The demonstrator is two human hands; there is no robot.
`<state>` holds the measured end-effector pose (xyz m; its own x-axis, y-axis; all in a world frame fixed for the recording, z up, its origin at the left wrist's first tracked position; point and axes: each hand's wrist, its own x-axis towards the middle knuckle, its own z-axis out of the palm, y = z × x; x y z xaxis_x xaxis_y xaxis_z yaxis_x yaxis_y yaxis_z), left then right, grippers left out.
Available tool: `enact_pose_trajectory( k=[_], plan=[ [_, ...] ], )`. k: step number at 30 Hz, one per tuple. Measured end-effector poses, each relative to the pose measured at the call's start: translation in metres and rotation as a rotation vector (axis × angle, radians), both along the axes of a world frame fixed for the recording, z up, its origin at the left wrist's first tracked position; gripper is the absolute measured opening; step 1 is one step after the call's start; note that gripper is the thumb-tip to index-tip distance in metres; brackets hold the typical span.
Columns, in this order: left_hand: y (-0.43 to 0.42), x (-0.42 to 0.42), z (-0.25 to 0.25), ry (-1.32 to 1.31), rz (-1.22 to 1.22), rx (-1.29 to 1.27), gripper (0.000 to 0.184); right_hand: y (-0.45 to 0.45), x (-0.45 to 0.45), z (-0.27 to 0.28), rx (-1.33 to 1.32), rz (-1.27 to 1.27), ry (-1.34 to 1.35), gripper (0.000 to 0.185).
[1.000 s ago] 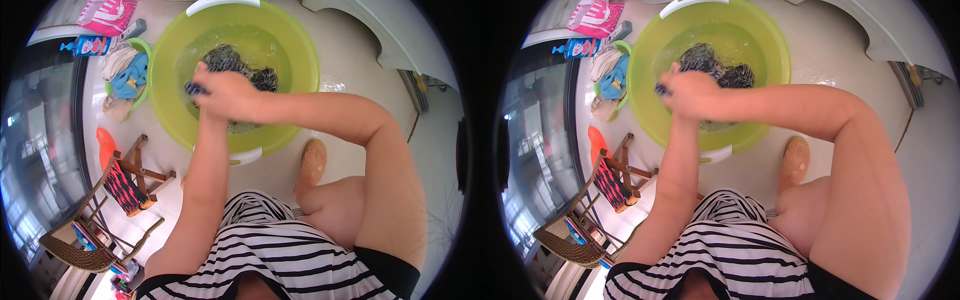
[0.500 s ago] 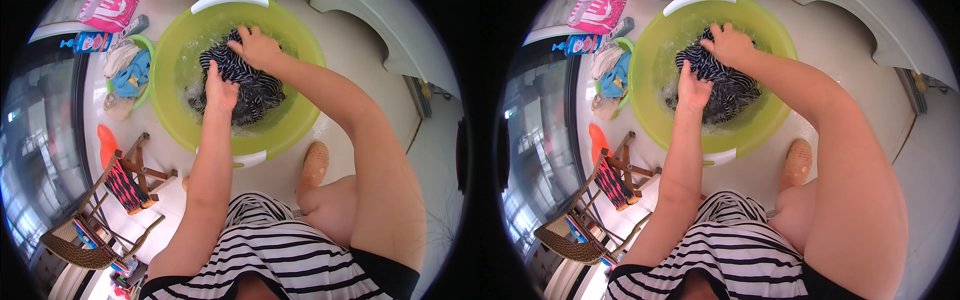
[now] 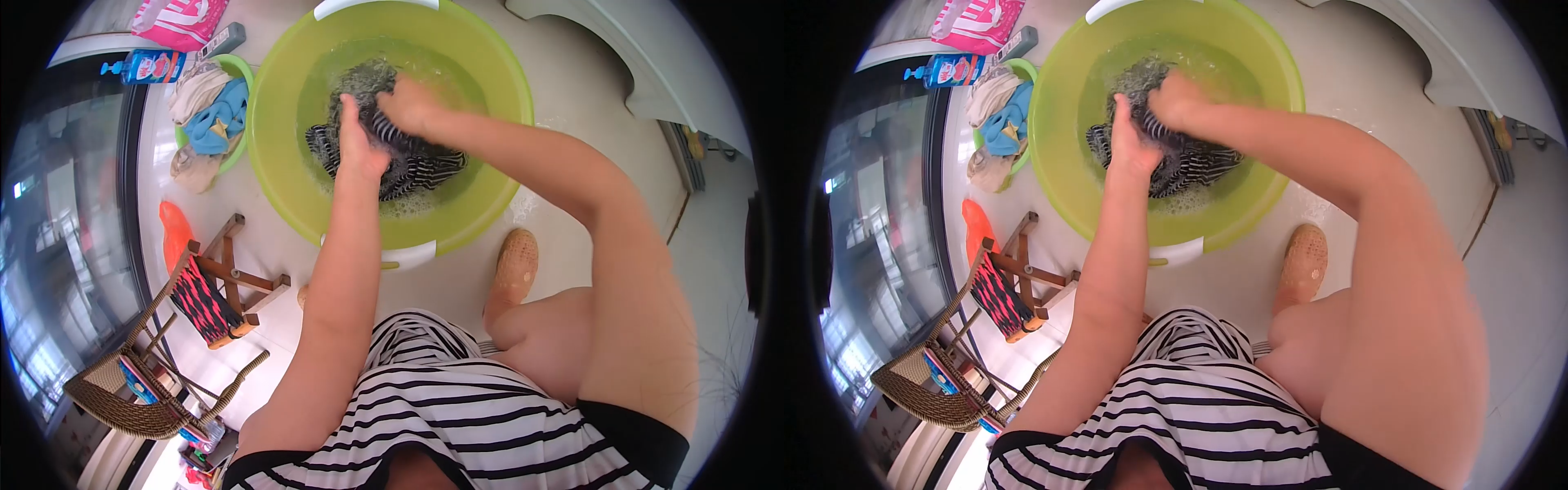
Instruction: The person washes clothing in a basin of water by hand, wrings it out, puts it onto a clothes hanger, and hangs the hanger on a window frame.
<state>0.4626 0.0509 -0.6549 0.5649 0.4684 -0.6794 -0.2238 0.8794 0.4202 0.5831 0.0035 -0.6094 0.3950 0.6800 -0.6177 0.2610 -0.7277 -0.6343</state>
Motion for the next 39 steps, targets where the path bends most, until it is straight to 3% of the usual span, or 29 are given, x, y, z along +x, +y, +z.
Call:
enact_pose_trajectory(
  k=[2,4,5,6,7,8,11,13,14,16,18,22,24,25,29,31,32,34,36,37,39],
  plan=[
    [-0.001,-0.005,0.005,-0.096,0.0,-0.067,0.058,-0.017,-0.03,0.018,0.232,-0.007,0.081,0.054],
    [-0.009,-0.019,-0.011,-0.167,-0.026,0.248,0.052,-0.039,-0.063,0.046,0.497,0.196,-0.024,0.043],
    [-0.021,-0.015,0.022,-0.229,0.054,0.167,0.049,-0.042,-0.069,0.057,0.496,0.192,-0.029,0.043],
    [-0.031,-0.007,0.057,-0.288,0.135,0.088,0.045,-0.044,-0.072,0.067,0.554,0.398,-0.093,0.039],
    [-0.03,-0.006,0.055,-0.357,0.07,0.04,0.045,-0.044,-0.073,0.072,0.61,0.607,-0.156,0.036],
    [-0.029,-0.005,0.052,-0.42,0.002,-0.007,0.046,-0.041,-0.071,0.065,0.615,0.608,-0.157,0.036],
    [-0.009,-0.003,-0.031,0.092,-0.021,0.621,0.046,-0.013,-0.031,0.024,0.751,0.802,-0.589,0.032],
    [-0.008,0.006,-0.01,0.145,0.041,0.427,0.043,0.005,-0.002,0.009,0.712,0.597,-0.594,0.035],
    [-0.008,0.013,0.022,0.021,0.114,0.032,0.04,0.014,0.01,0.007,0.593,0.494,-0.572,0.037],
    [-0.006,0.011,0.013,0.084,0.062,0.112,0.04,0.018,0.035,-0.006,0.438,0.423,-0.539,0.038],
    [-0.003,0.013,0.006,0.236,0.106,-0.018,0.04,0.018,0.04,-0.045,0.421,0.136,-0.765,0.04],
    [-0.006,0.008,0.016,0.052,0.03,-0.05,0.042,0.015,0.02,-0.075,0.343,0.305,-0.7,0.044],
    [-0.001,0.005,0.004,0.038,0.016,-0.049,0.044,0.021,0.03,-0.084,0.345,0.603,-0.602,0.049],
    [0.002,0.003,-0.01,0.048,0.006,-0.046,0.046,0.021,0.035,-0.128,0.536,0.551,-0.831,0.048],
    [-0.001,0.007,0.0,0.171,-0.027,-0.036,0.051,0.021,0.04,-0.054,0.256,0.549,-0.626,0.047],
    [-0.005,0.008,0.0,0.118,-0.049,0.038,0.059,0.016,0.023,-0.016,-0.076,0.41,-0.494,0.047],
    [-0.003,0.007,0.002,0.118,-0.049,0.038,0.059,0.019,0.015,-0.022,-0.076,0.41,-0.495,0.047],
    [-0.004,0.007,0.01,0.137,-0.126,0.025,0.073,0.013,0.0,-0.036,0.204,0.025,-0.206,0.049],
    [-0.007,0.008,0.022,0.172,-0.097,-0.016,0.067,0.003,-0.012,-0.009,0.274,0.031,-0.082,0.048],
    [0.009,-0.008,-0.034,-0.157,-0.17,0.161,0.06,-0.008,-0.024,0.019,0.305,0.068,-0.031,0.044],
    [-0.003,-0.018,-0.043,-0.62,-0.116,0.161,0.05,-0.028,-0.056,0.041,0.501,0.245,-0.063,0.031]
  ],
)
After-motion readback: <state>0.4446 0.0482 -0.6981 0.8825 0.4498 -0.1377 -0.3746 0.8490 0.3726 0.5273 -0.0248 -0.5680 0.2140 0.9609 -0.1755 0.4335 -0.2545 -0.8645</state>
